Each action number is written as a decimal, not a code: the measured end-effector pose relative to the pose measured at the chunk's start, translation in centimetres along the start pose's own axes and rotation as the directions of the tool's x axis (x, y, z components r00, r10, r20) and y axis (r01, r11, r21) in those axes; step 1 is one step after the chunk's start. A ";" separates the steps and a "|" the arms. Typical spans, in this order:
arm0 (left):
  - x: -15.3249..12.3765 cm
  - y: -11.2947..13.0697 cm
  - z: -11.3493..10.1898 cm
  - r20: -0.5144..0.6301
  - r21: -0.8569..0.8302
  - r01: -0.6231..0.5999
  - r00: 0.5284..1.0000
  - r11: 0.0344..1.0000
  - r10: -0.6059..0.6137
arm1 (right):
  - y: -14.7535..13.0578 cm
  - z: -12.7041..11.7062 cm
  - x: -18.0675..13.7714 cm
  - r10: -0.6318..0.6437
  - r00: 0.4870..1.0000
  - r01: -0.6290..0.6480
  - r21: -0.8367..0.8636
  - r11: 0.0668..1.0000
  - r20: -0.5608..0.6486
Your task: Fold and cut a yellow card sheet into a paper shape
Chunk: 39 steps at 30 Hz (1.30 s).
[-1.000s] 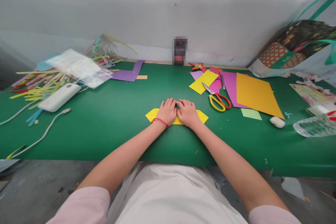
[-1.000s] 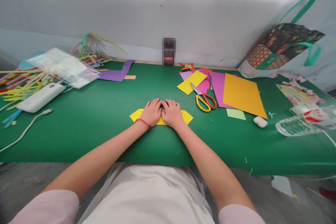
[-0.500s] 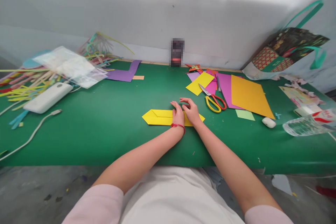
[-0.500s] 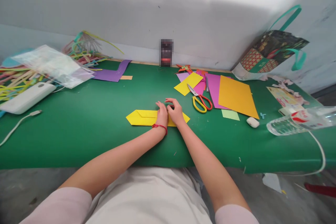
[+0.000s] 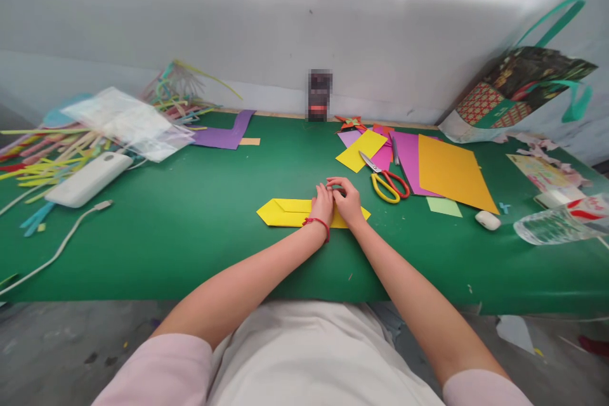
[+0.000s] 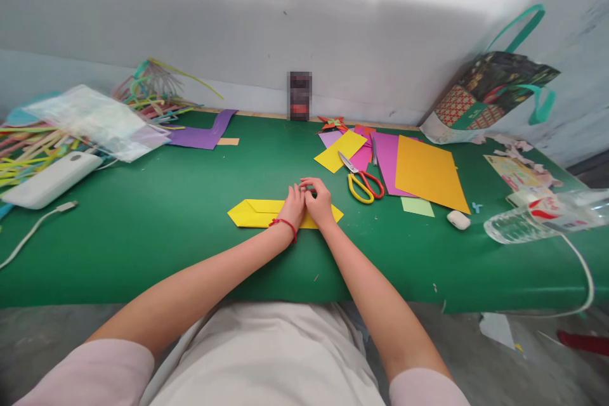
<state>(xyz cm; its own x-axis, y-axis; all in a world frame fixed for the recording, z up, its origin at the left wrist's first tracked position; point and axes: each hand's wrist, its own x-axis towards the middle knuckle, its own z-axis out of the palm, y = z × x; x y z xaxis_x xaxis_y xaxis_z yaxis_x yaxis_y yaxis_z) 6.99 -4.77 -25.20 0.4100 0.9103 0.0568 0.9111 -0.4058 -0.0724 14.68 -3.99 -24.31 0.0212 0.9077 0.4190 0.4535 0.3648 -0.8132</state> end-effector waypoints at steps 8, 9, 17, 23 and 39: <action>-2.0 -3.3 -1.8 -0.015 -0.086 -0.183 0.983 0.979 0.183 | -0.1 0.6 -0.1 -0.066 0.994 0.082 -0.207 0.975 0.083; -2.2 -3.8 -1.7 -0.039 -0.116 -0.178 0.984 0.977 0.175 | -0.3 0.7 -0.2 -0.084 0.991 0.110 -0.267 0.957 0.104; -2.2 -4.3 -1.4 -0.045 -0.180 0.094 0.994 0.979 -0.103 | -1.4 2.0 -1.5 -0.088 0.978 0.201 -0.736 0.646 0.190; -2.2 -4.6 -1.6 0.031 -0.138 0.097 0.995 0.986 -0.094 | -2.5 3.7 -1.8 -0.001 0.989 0.126 -0.836 0.534 0.148; -2.7 -6.1 -1.6 0.006 -0.124 0.041 0.999 0.991 -0.041 | 0.3 3.2 -2.1 -0.091 0.995 0.090 -0.648 0.756 0.032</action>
<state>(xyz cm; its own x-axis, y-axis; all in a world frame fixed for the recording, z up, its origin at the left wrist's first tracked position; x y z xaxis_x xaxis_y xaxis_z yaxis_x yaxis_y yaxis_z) 0.44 -4.86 -23.35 0.3722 0.9266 0.0538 0.9255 -0.3749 0.0537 11.88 -5.11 -26.72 -0.0491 0.8770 0.4779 0.9222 0.2235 -0.3155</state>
